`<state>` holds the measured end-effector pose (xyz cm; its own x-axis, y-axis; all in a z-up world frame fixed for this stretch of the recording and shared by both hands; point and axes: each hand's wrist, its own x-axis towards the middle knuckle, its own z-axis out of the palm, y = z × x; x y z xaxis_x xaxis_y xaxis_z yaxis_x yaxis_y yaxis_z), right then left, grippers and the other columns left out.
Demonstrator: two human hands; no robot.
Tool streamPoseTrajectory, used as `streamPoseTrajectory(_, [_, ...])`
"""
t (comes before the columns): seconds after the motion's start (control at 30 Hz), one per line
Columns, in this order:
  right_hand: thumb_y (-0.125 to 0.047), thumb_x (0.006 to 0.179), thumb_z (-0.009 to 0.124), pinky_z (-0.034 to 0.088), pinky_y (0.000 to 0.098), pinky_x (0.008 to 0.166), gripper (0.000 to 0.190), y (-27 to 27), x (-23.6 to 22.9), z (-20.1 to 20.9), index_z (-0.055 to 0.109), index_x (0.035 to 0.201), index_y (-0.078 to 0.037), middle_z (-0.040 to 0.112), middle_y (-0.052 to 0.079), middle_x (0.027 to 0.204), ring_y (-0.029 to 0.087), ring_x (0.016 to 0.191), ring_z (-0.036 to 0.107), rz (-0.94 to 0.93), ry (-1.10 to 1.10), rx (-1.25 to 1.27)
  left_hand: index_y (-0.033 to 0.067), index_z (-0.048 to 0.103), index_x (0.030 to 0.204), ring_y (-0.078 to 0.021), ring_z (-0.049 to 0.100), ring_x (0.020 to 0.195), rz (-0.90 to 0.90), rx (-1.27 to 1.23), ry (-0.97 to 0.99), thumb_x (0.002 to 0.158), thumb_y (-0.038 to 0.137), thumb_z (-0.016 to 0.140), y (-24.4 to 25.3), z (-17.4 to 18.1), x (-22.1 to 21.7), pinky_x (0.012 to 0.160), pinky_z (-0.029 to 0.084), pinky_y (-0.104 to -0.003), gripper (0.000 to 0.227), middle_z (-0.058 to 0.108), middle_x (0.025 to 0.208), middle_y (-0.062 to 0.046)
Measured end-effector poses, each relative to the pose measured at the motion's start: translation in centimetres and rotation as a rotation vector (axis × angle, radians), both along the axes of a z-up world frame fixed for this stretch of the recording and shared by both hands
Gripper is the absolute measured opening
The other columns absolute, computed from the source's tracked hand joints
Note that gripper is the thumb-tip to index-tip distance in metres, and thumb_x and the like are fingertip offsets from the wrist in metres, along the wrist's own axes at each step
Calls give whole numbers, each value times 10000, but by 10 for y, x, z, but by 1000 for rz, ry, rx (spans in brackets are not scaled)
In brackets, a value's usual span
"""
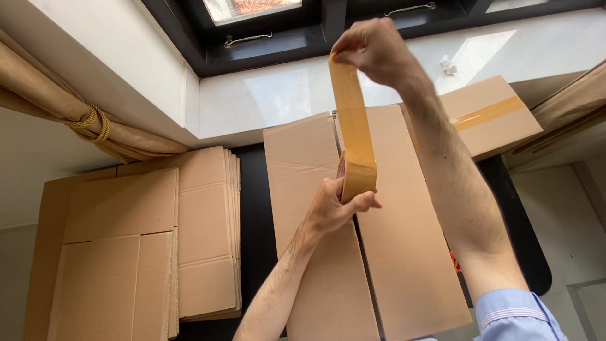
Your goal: The person picks up a flat cardboard piece from a stack, folds it into a box shape, and uses a roll of tape and scissors to secure the bottom flaps. Then the person flips the box over, folds the top flaps, and applies tape to seal the box.
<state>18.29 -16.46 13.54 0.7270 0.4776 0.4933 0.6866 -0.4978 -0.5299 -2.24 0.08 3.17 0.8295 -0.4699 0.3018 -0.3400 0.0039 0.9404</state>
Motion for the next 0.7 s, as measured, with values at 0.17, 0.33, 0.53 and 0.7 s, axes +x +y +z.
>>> streamPoseTrajectory(0.17, [-60, 912, 778, 552, 238, 802, 67, 7, 19, -39, 801, 967, -90, 778, 16, 931, 78, 876, 682, -52, 300, 51, 34, 708, 1072, -222, 740, 1040, -201, -96, 136, 935, 177, 547, 8, 9, -5, 912, 615, -337, 255, 761, 1067, -97])
streamPoseTrajectory(0.33, [-101, 921, 760, 551, 236, 824, 68, 12, 28, -58, 799, 976, -112, 781, 1, 953, 75, 902, 686, -101, 417, 98, 76, 715, 995, -166, 741, 964, -115, 11, 298, 988, 315, 449, 1, 6, 2, 889, 573, -293, 358, 780, 949, -65])
streamPoseTrajectory(0.53, [-87, 929, 785, 566, 254, 781, 59, 19, 39, -80, 801, 985, -100, 781, 20, 949, 101, 863, 690, -108, 300, 170, 54, 725, 874, -143, 725, 792, 99, -44, 458, 965, 382, 461, -8, 18, 0, 776, 589, -275, 430, 750, 792, -48])
streamPoseTrajectory(0.7, [-86, 911, 792, 581, 257, 787, 68, 22, 45, -106, 801, 978, -92, 779, 34, 940, 112, 861, 693, -110, 401, 163, -5, 704, 853, -186, 718, 743, 186, -178, 624, 974, 385, 503, -14, 35, -10, 777, 647, -320, 455, 712, 739, -112])
